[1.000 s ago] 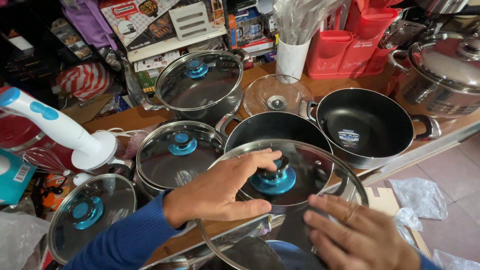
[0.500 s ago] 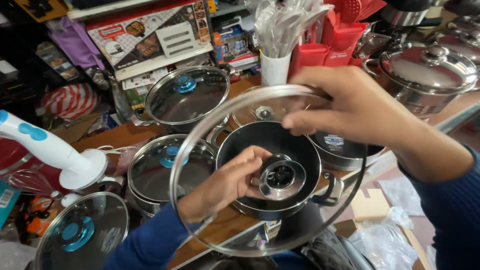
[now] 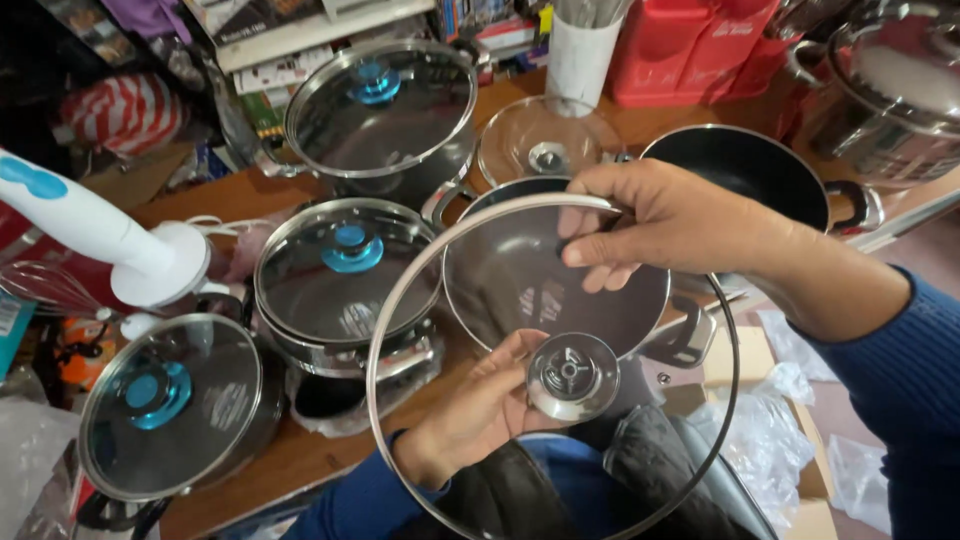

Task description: Assembling glass lids by attaching knobs and matching them to the correct pots in a cookware set.

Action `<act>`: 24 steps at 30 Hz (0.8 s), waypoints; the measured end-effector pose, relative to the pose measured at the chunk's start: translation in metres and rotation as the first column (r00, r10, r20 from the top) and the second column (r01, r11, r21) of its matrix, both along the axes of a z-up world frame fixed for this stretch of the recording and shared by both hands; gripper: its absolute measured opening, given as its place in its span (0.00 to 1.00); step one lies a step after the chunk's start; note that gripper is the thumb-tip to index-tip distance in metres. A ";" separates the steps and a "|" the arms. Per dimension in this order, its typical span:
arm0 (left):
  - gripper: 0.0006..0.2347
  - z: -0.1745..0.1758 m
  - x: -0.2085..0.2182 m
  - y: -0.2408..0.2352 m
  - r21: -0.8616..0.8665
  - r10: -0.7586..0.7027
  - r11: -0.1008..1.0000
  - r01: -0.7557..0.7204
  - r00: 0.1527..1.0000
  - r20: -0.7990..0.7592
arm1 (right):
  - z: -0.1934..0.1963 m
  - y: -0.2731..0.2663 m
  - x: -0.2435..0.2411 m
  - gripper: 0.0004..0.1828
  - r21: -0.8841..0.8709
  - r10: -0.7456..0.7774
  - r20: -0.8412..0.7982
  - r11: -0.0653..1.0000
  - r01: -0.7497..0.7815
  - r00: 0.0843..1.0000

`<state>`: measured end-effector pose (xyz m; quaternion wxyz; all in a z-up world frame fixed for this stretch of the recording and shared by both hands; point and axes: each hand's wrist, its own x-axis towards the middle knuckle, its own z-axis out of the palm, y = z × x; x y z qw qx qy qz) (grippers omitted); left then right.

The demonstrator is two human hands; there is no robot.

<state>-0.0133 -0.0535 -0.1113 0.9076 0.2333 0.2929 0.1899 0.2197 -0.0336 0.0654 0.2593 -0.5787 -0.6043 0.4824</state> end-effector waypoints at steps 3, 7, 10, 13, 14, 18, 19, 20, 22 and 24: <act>0.10 0.017 -0.002 -0.008 -0.070 -0.038 0.996 0.049 0.987 0.157 | -0.008 0.001 0.004 0.09 -0.008 0.012 -0.009 1.000 -0.012 1.000; 0.19 0.022 -0.002 -0.012 0.046 -0.076 0.997 0.068 0.977 0.199 | -0.008 -0.002 0.006 0.09 -0.013 0.007 -0.007 1.000 -0.007 1.000; 0.24 0.021 -0.004 -0.012 0.109 -0.090 0.992 0.068 0.973 0.213 | -0.009 -0.007 0.009 0.08 -0.018 -0.019 0.017 1.000 0.019 1.000; 0.22 0.029 -0.003 -0.012 0.077 -0.088 0.994 0.074 0.976 0.197 | -0.010 -0.008 0.013 0.08 -0.006 -0.012 -0.017 1.000 0.012 1.000; 0.21 0.028 -0.001 -0.013 0.037 -0.062 0.998 0.056 0.981 0.184 | -0.010 -0.008 0.013 0.08 -0.014 -0.010 -0.016 1.000 0.010 1.000; 0.19 0.024 0.002 -0.013 -0.056 -0.049 0.997 0.060 0.983 0.176 | -0.014 -0.008 0.014 0.09 -0.013 0.007 -0.043 1.000 -0.007 0.999; 0.19 0.022 0.004 -0.015 -0.056 -0.051 0.997 0.062 0.983 0.176 | -0.013 -0.009 0.014 0.09 -0.013 0.005 -0.043 1.000 -0.005 0.999; 0.20 0.020 0.005 -0.016 -0.023 -0.039 0.999 0.043 0.988 0.152 | -0.013 -0.009 0.014 0.09 -0.018 0.000 -0.036 1.000 0.000 0.999; 0.23 0.010 0.006 -0.017 0.006 -0.025 1.000 0.025 0.991 0.129 | -0.012 -0.010 0.015 0.09 -0.026 -0.006 -0.030 1.000 0.005 1.000; 0.16 -0.004 0.005 -0.015 -0.047 0.009 0.999 -0.008 1.000 0.028 | -0.011 -0.010 0.016 0.09 0.010 0.052 -0.022 0.999 -0.051 0.998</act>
